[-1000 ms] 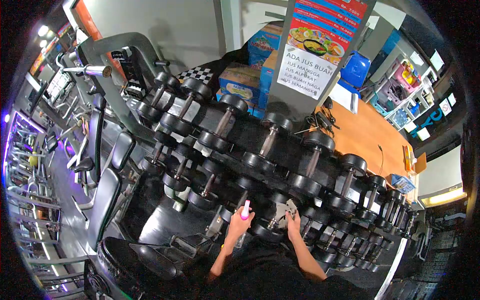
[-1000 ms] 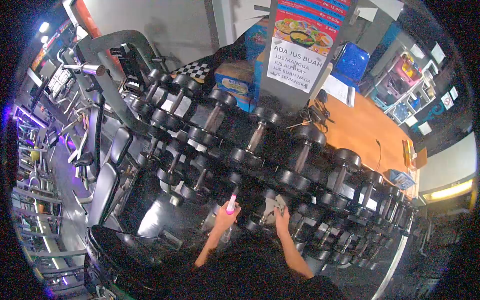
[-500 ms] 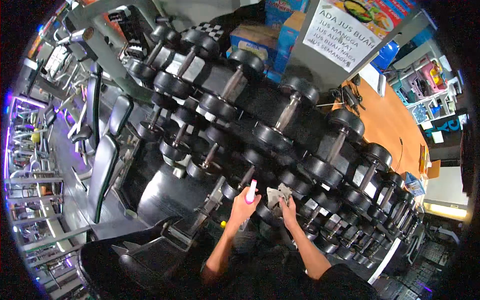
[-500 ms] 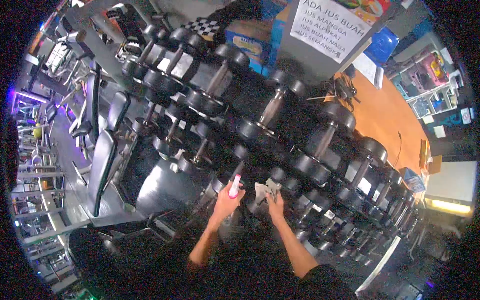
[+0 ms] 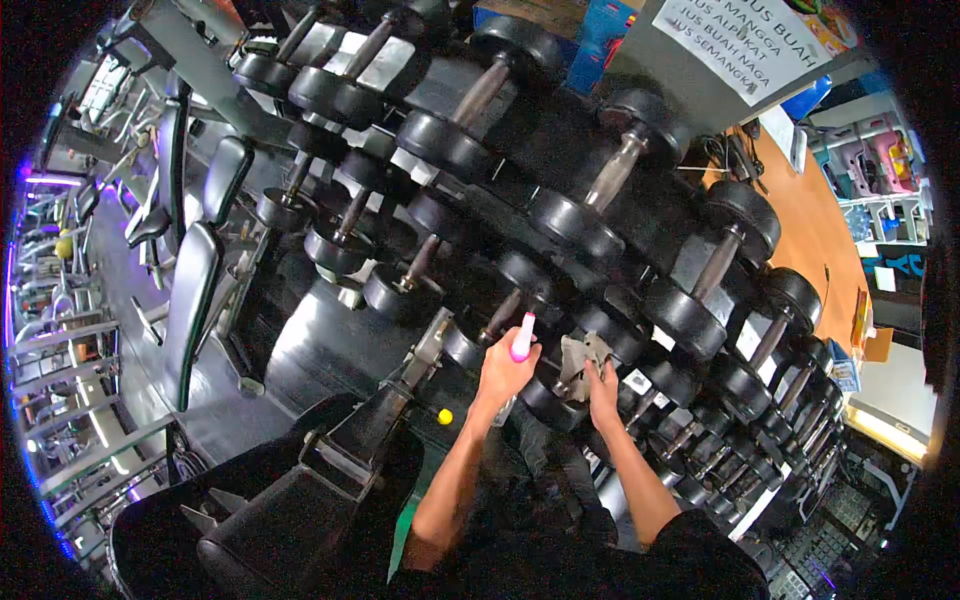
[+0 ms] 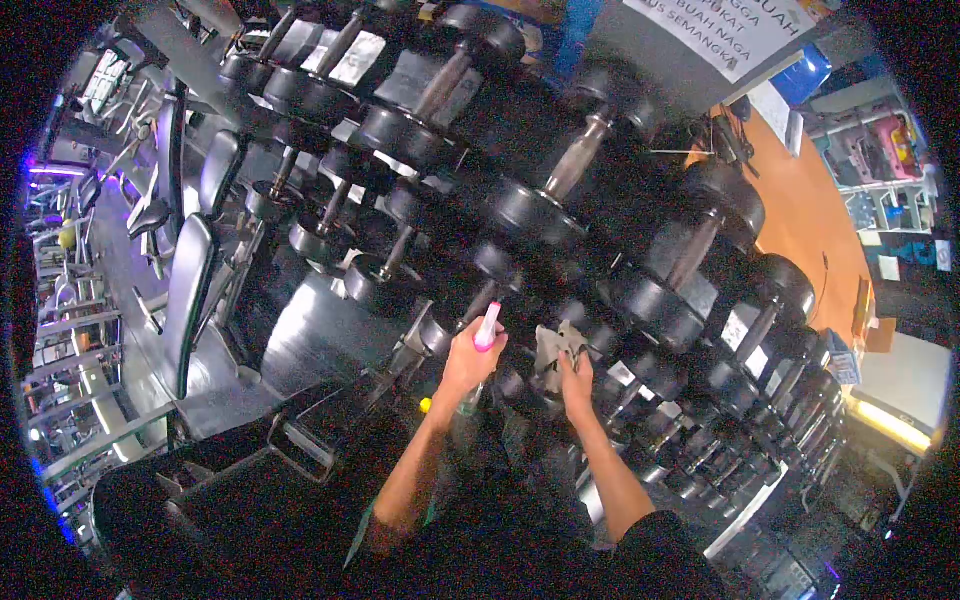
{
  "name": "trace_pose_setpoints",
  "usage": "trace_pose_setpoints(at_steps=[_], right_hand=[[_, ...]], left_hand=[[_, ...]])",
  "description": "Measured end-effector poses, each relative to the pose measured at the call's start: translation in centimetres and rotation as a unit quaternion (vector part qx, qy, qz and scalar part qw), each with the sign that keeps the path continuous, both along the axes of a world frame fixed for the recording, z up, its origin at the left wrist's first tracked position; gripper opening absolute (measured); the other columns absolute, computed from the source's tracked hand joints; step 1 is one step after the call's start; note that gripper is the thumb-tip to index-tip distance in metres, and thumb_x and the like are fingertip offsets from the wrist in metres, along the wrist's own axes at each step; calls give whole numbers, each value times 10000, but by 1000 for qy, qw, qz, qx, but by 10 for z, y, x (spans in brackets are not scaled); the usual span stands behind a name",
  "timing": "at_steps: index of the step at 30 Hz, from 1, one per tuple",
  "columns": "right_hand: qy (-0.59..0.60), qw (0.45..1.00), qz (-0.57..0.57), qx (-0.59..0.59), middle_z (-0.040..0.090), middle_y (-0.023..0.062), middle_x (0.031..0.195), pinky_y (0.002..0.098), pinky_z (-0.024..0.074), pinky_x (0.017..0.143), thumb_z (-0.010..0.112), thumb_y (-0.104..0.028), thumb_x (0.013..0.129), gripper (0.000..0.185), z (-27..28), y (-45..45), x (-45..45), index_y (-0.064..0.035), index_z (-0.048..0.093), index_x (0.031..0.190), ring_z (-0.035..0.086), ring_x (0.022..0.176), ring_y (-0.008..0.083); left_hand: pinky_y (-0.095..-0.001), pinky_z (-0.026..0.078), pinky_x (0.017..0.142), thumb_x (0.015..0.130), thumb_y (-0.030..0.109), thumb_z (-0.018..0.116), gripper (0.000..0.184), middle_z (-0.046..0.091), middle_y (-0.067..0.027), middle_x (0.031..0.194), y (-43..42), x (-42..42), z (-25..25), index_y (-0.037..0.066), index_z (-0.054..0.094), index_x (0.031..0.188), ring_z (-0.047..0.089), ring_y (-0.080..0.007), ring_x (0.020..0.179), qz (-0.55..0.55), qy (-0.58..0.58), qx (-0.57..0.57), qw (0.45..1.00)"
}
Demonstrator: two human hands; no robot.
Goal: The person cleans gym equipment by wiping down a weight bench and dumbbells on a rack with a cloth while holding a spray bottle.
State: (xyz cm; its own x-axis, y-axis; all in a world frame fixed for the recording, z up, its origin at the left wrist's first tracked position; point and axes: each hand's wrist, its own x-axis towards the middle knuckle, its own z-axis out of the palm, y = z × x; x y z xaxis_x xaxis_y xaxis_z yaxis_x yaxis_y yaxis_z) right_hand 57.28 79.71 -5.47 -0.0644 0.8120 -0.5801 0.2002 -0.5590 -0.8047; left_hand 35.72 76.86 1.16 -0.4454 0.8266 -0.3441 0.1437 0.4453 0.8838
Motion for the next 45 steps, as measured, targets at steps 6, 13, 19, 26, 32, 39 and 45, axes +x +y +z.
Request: trace_pose_setpoints(at_steps=[6,13,19,26,32,39,45], right_hand=[[-72,985,30,154,569,136,1204,317,391,949,593,-207,912,415,18,23,-28,21,497,1245,534,1068,208],[-227,725,369,535,512,110,1246,441,506,857,617,-37,713,431,21,92,-126,-120,603,1135,510,1172,349],[-331,672,473,464,507,176,1289,406,472,898,618,-117,769,358,-18,114,-220,-110,638,1126,477,1225,312],[-411,650,544,336,683,154,876,382,520,742,622,-95,712,121,-34,138,-284,-65,719,779,642,937,294],[-277,742,435,428,585,113,1164,412,535,755,633,-61,720,361,-16,121,-223,-161,646,1067,600,1047,274],[-272,824,263,421,561,143,1195,441,508,857,619,-94,774,530,0,84,-120,-182,512,1285,583,1025,380],[-286,874,143,365,520,261,1179,489,474,852,585,-114,833,453,-28,76,-92,-56,484,1271,541,1025,456]], left_hand=[[-308,488,596,830,145,662,200,620,-64,693,-4,1,7,43,587,985,606,-126,643,-12,-50,-29,998],[-276,492,664,822,109,675,219,623,-56,753,-34,-2,30,24,596,1007,606,-119,684,20,-155,-22,987],[-260,470,603,831,136,677,248,617,-8,766,-38,-2,27,43,588,1043,544,-74,630,-21,-106,6,994],[-289,493,680,825,111,676,254,641,-108,811,-47,-3,31,17,596,1047,601,-142,713,-14,-133,-63,989],[-293,485,665,821,94,674,237,645,-92,822,-46,-7,37,25,599,1035,602,-148,701,-33,-85,-67,994],[-233,456,639,823,43,666,227,622,-4,815,-63,2,54,45,588,1036,539,-66,684,-6,-124,-2,992],[-277,485,666,806,22,671,211,630,-48,867,-63,3,55,24,590,1001,598,-138,729,-27,-121,31,992]])
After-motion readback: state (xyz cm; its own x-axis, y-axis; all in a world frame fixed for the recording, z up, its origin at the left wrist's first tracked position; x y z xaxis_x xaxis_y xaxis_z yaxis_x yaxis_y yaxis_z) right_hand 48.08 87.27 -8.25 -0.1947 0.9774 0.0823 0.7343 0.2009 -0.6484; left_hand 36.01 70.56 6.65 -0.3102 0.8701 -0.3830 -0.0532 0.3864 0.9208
